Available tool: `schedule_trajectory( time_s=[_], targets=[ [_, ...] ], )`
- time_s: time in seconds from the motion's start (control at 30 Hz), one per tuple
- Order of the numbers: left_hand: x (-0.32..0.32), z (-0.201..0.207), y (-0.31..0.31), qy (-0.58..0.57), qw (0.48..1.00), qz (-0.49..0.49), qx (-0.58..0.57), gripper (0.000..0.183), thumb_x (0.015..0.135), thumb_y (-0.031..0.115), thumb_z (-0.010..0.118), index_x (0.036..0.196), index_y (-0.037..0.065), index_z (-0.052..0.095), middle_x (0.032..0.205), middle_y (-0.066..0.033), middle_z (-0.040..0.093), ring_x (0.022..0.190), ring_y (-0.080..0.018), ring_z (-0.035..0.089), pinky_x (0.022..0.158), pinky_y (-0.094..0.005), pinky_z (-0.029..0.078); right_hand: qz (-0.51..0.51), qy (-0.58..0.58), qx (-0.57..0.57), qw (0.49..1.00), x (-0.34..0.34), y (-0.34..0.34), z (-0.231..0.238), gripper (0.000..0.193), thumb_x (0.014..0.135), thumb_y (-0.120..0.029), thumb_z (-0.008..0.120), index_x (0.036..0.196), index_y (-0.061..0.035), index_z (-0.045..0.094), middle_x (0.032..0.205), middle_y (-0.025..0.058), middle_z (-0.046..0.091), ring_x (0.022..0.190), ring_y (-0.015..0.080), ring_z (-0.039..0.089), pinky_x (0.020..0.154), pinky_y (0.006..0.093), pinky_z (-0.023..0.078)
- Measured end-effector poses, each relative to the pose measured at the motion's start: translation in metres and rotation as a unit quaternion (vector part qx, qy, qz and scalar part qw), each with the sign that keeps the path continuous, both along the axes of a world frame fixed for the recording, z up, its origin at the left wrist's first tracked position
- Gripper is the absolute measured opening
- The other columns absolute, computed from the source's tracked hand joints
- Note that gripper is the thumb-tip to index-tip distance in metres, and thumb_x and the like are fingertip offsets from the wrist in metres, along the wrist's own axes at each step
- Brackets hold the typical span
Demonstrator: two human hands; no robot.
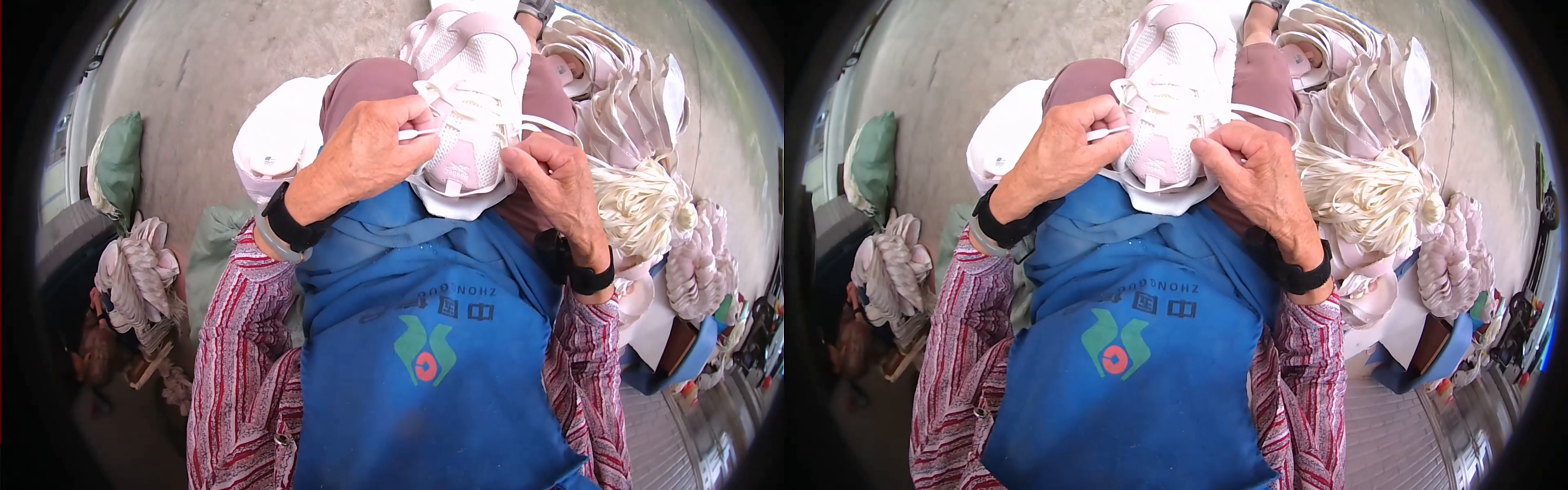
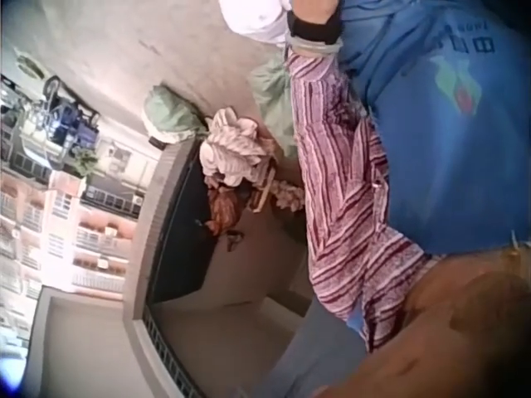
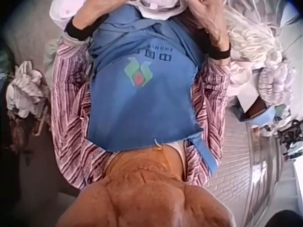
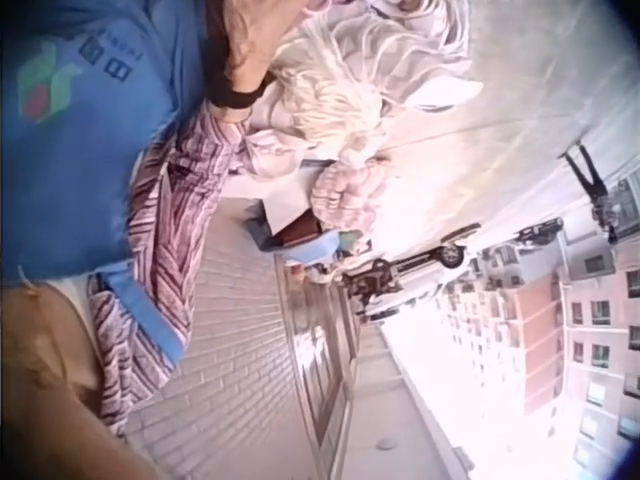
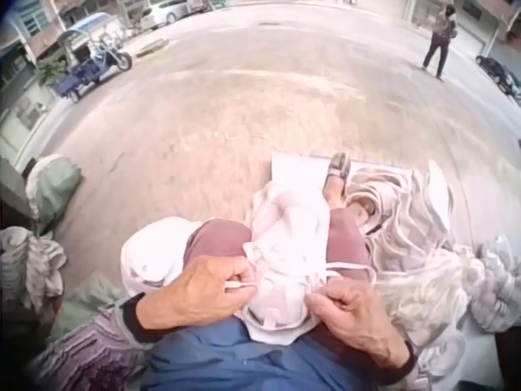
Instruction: Lacing a new shoe as part of a manufacturing or assembly process.
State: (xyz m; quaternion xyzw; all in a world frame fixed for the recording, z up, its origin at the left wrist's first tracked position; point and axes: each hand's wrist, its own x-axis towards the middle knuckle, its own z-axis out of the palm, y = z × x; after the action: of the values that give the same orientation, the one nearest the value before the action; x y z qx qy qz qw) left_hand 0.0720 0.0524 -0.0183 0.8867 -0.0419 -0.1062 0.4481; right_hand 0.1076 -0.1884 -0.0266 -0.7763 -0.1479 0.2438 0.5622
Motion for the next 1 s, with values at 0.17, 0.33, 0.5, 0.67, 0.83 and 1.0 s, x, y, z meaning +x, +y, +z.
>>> schedule_trajectory(
  time_s=[0.17,0.33,0.5,0.67,0.83,1.0],
  targets=[
    [-0.002,0.004,-0.010,0.010,0.990,0.106,-0.096,0.013,0.086,0.012,0.063,0.093,0.002,0.059,0.071,-0.0003,0.058,0.065,-0.0046,0.050,0.057,-0.0225,0.041,-0.076,-0.032,-0.095,0.992,-0.001,0.012,0.015,0.021,0.080,-0.020,0.069,0.086,-0.0007,0.064,0.064,0.0039,0.055,0.058,0.0112,0.047,0.056,0.0288,0.042],
    [0.005,-0.002,-0.014,-0.134,0.989,-0.010,0.060,0.016,0.082,0.009,0.063,0.096,0.005,0.059,0.069,-0.0078,0.060,0.063,-0.0198,0.060,0.058,-0.0309,0.047,-0.033,-0.179,-0.097,0.979,0.000,0.025,0.009,0.018,0.077,-0.016,0.069,0.088,-0.0032,0.064,0.069,0.0071,0.054,0.061,0.0193,0.053,0.058,0.0327,0.044],
    [0.007,-0.001,-0.025,-0.155,0.983,-0.021,0.099,0.015,0.077,0.007,0.062,0.091,0.004,0.060,0.073,-0.0144,0.061,0.069,-0.0316,0.062,0.060,-0.0368,0.049,-0.010,-0.228,-0.132,0.965,-0.001,0.032,0.003,0.016,0.075,-0.012,0.066,0.087,-0.0033,0.063,0.078,0.0115,0.057,0.070,0.0280,0.059,0.062,0.0376,0.047],
    [0.008,-0.003,-0.022,-0.151,0.981,-0.033,0.119,0.013,0.075,0.007,0.062,0.087,0.003,0.060,0.076,-0.0152,0.062,0.072,-0.0323,0.063,0.060,-0.0382,0.048,0.028,-0.198,-0.152,0.968,0.005,0.030,0.007,0.015,0.076,-0.012,0.065,0.087,-0.0028,0.062,0.081,0.0137,0.058,0.072,0.0305,0.059,0.063,0.0387,0.046],
    [0.004,-0.012,-0.018,-0.180,0.980,-0.052,0.067,0.011,0.076,0.005,0.061,0.086,0.001,0.061,0.075,-0.0152,0.061,0.070,-0.0309,0.062,0.060,-0.0366,0.048,0.061,-0.257,-0.151,0.953,0.009,0.029,0.006,0.011,0.077,-0.010,0.063,0.084,-0.0027,0.058,0.079,0.0136,0.054,0.073,0.0325,0.058,0.062,0.0403,0.046],
    [-0.002,-0.015,-0.017,-0.169,0.983,-0.054,0.037,0.009,0.080,0.007,0.060,0.087,0.001,0.060,0.077,-0.0147,0.062,0.070,-0.0306,0.062,0.062,-0.0368,0.048,0.142,-0.431,-0.215,0.865,0.010,0.006,0.028,0.015,0.075,-0.004,0.057,0.087,-0.0052,0.048,0.080,0.0115,0.045,0.060,0.0302,0.057,0.049,0.0387,0.046]
  ],
)
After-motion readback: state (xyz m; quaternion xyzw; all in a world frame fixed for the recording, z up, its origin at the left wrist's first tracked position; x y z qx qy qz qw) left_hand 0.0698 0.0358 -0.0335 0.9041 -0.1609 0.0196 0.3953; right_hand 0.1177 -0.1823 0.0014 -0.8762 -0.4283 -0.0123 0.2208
